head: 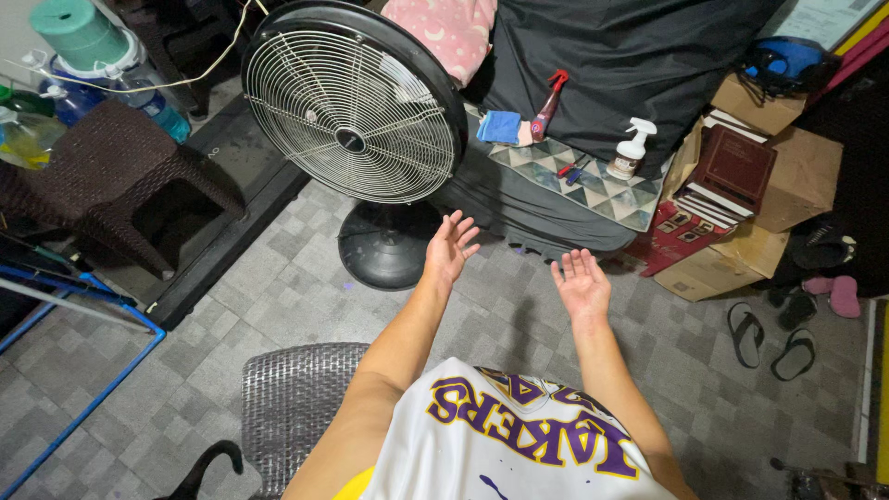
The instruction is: The person uses a screwdriver to loosen and remove several screws from the front grille of a standing fan. They repeatedly place the screws on a nearby table and continue working on different fasteners around the grille perimeter.
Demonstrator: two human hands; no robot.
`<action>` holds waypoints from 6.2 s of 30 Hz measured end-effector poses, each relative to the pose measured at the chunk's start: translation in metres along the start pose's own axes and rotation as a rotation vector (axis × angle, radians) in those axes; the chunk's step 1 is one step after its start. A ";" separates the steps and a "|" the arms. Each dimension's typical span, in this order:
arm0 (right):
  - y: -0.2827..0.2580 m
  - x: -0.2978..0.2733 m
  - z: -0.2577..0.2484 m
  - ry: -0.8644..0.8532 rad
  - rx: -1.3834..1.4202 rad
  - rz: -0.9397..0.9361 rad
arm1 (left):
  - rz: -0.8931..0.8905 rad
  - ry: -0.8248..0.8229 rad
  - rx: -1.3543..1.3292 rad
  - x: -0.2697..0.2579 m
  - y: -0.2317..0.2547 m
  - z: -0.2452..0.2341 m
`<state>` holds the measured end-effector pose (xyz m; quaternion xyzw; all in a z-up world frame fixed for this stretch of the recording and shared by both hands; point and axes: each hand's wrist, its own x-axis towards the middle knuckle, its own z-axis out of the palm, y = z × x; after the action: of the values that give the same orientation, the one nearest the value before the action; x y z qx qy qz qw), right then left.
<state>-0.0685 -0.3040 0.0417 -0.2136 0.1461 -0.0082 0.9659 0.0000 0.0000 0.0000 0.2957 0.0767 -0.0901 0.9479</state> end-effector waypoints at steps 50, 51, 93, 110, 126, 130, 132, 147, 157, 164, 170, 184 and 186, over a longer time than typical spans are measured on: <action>0.028 0.053 0.003 -0.082 -0.007 0.085 | 0.047 -0.016 0.041 0.020 0.005 -0.019; 0.034 0.058 0.007 -0.098 -0.012 0.087 | 0.055 -0.019 0.049 0.022 0.014 -0.022; 0.224 0.350 0.222 -0.250 -1.393 -0.829 | 0.761 0.719 0.267 0.235 0.484 -0.305; 0.208 0.373 0.160 -0.199 -0.703 -0.503 | 0.287 0.419 0.209 0.294 0.513 -0.374; 0.204 0.441 0.186 -0.174 -0.679 -0.514 | 0.492 0.331 0.171 0.226 0.494 -0.338; 0.194 0.464 0.167 -0.288 -0.666 -0.439 | 0.413 0.355 0.204 0.236 0.497 -0.344; 0.193 0.464 0.157 -0.296 -0.661 -0.430 | 0.371 0.268 0.231 0.234 0.498 -0.356; 0.278 0.416 0.050 -0.303 -0.503 -0.419 | 0.276 0.161 -0.293 0.308 0.206 -0.506; 0.295 0.381 0.089 -0.282 -0.299 -0.569 | 0.142 0.006 -0.353 0.408 0.100 -0.470; 0.300 0.393 0.084 -0.266 -0.543 -0.789 | 0.142 -0.047 -0.394 0.411 0.112 -0.443; 0.294 0.392 0.082 -0.395 -0.296 -0.575 | 0.139 -0.067 -0.435 0.409 0.109 -0.435; 0.291 0.379 0.073 -0.281 -0.432 -0.581 | 0.182 -0.117 -0.473 0.388 0.121 -0.427; 0.289 0.383 0.067 -0.217 -0.440 -0.547 | 0.190 -0.116 -0.482 0.388 0.121 -0.427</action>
<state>0.3042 -0.0435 -0.1271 -0.4472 -0.0213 -0.2118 0.8687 0.3640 0.2945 -0.3577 0.0617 0.0132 0.0035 0.9980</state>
